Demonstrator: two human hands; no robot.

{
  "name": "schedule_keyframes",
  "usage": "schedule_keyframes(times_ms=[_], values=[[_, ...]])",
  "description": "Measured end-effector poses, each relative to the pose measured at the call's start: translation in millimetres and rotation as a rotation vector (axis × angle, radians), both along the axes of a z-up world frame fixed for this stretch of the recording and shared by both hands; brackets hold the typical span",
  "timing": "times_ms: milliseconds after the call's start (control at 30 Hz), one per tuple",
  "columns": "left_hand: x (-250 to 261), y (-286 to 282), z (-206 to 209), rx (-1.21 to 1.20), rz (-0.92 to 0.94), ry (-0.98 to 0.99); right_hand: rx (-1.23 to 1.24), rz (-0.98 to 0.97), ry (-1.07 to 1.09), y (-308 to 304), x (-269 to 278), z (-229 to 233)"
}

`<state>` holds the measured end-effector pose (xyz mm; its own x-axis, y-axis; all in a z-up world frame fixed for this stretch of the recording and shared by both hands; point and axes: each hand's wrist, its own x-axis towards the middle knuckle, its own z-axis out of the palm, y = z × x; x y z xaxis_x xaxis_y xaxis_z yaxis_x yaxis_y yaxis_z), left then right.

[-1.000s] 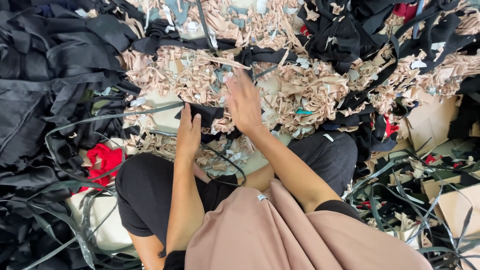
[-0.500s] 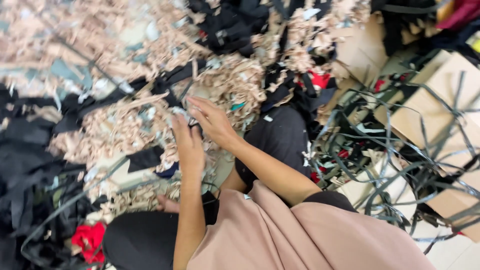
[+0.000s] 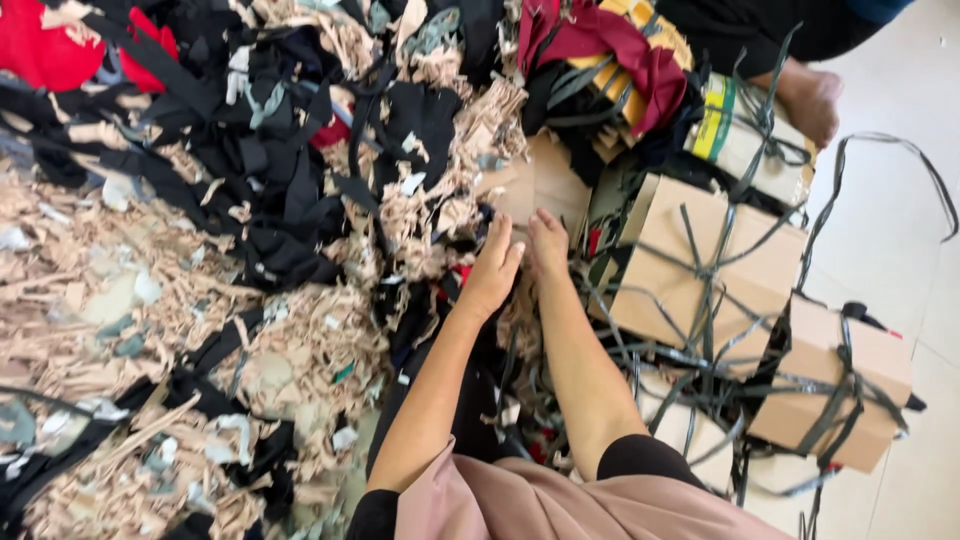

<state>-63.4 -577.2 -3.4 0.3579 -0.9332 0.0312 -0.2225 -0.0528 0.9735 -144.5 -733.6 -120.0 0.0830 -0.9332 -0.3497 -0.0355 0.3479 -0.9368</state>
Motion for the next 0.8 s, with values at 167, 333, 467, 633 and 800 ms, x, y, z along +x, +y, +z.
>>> schedule_keyframes(times_ms=[167, 333, 467, 633, 800], values=[[25.5, 5.4, -54.0, 0.095, 0.039, 0.339, 0.211, -0.011, 0.308, -20.6, 9.4, -7.5], [29.3, 27.4, -65.1, 0.104, 0.215, 0.617, 0.229, 0.026, 0.377, -33.6, 3.5, -51.1], [31.8, 15.6, -58.5, 0.114, 0.285, 0.729, 0.18, 0.075, 0.119, 3.5, 24.1, 14.5], [24.7, 40.0, -11.1, -0.009, 0.451, 1.215, 0.16, 0.232, -0.14, 116.9, 21.5, 135.4], [14.7, 117.1, 32.1, 0.206, 0.442, 1.135, 0.525, 0.253, -0.319, 228.9, -6.2, 196.0]])
